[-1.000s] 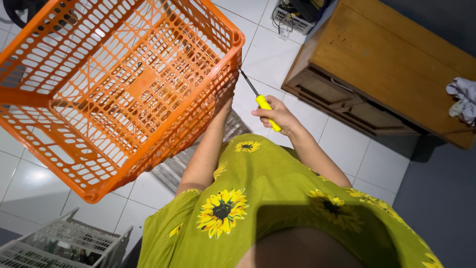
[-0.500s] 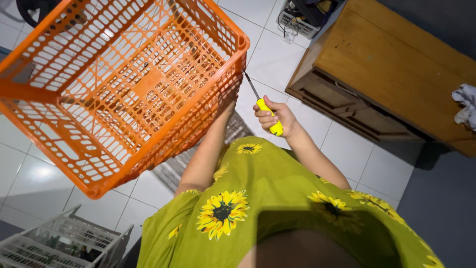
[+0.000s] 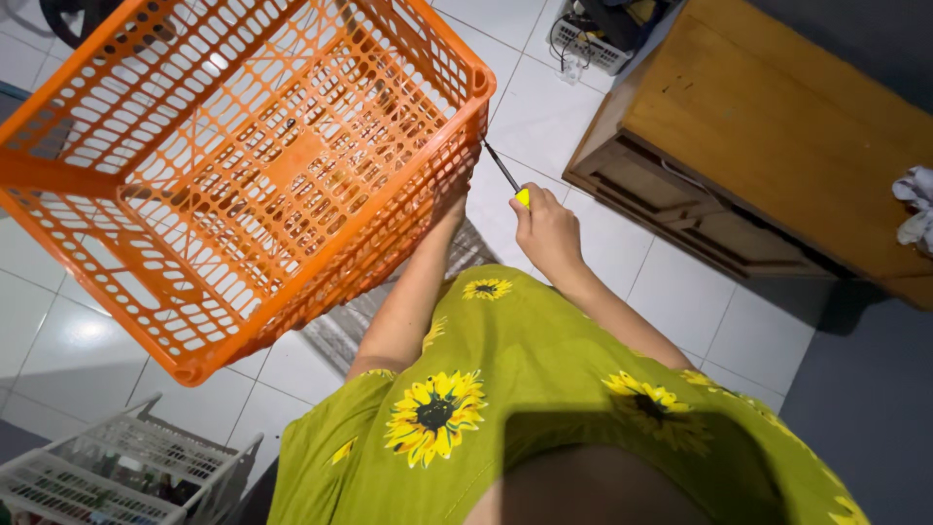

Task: The person assembles a vertical rack by stacking orange plastic crates and securing them with a yellow-handled screwdriver. They lift and align each crate, then tighten fasteners at the corners to connect the units.

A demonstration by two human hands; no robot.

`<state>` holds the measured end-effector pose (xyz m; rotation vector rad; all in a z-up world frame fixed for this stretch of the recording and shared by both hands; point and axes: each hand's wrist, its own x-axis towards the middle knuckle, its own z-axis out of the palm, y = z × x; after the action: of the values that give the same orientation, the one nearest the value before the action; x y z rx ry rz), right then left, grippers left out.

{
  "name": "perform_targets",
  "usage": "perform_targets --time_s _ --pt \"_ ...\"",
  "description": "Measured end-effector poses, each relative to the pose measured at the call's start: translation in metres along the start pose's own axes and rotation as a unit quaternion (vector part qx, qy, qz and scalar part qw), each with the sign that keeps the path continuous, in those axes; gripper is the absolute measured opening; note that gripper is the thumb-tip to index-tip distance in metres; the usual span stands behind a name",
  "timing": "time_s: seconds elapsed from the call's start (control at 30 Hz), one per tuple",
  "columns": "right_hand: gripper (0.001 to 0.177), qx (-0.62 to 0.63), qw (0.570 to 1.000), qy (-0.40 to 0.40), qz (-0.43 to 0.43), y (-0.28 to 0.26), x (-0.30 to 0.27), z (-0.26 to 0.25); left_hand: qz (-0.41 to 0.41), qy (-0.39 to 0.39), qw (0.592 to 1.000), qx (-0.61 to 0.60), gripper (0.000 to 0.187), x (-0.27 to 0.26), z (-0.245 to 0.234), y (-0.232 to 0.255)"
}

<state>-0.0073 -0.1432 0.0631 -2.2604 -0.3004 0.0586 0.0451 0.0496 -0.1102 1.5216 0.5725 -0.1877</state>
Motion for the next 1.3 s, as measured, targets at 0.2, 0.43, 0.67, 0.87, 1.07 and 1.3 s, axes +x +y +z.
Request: perform_targets --time_s 0.2,0.43,0.67,0.87,1.07,1.3 --pt "0.041 0.78 0.409 -0.31 0.358 0.037 0.024 -0.016 -0.079 -0.003 0.997 -0.011 0.045 -0.017 -0.003 0.031" --pt "0.04 0.569 0.719 -0.289 0.276 0.02 0.04 -0.015 -0.077 0.009 0.997 0.002 0.046 -0.012 0.0 0.035" --pt "0.038 0.031 0.999 0.009 -0.017 -0.011 0.013 -0.002 0.004 0.018 0.999 -0.036 0.045 0.016 0.007 -0.007" --pt "0.04 0.645 0.642 -0.3 0.287 0.009 0.039 -0.019 -0.001 0.043 0.999 -0.001 0.052 0.025 0.012 -0.021" --pt "0.037 0.827 0.29 -0.361 0.32 0.034 0.05 -0.025 0.058 0.028 0.998 -0.027 0.055 -0.003 0.012 0.013" --pt "0.033 0.646 0.644 -0.274 0.303 0.021 0.045 -0.019 0.077 -0.055 0.943 -0.32 0.052 -0.066 0.035 0.064"
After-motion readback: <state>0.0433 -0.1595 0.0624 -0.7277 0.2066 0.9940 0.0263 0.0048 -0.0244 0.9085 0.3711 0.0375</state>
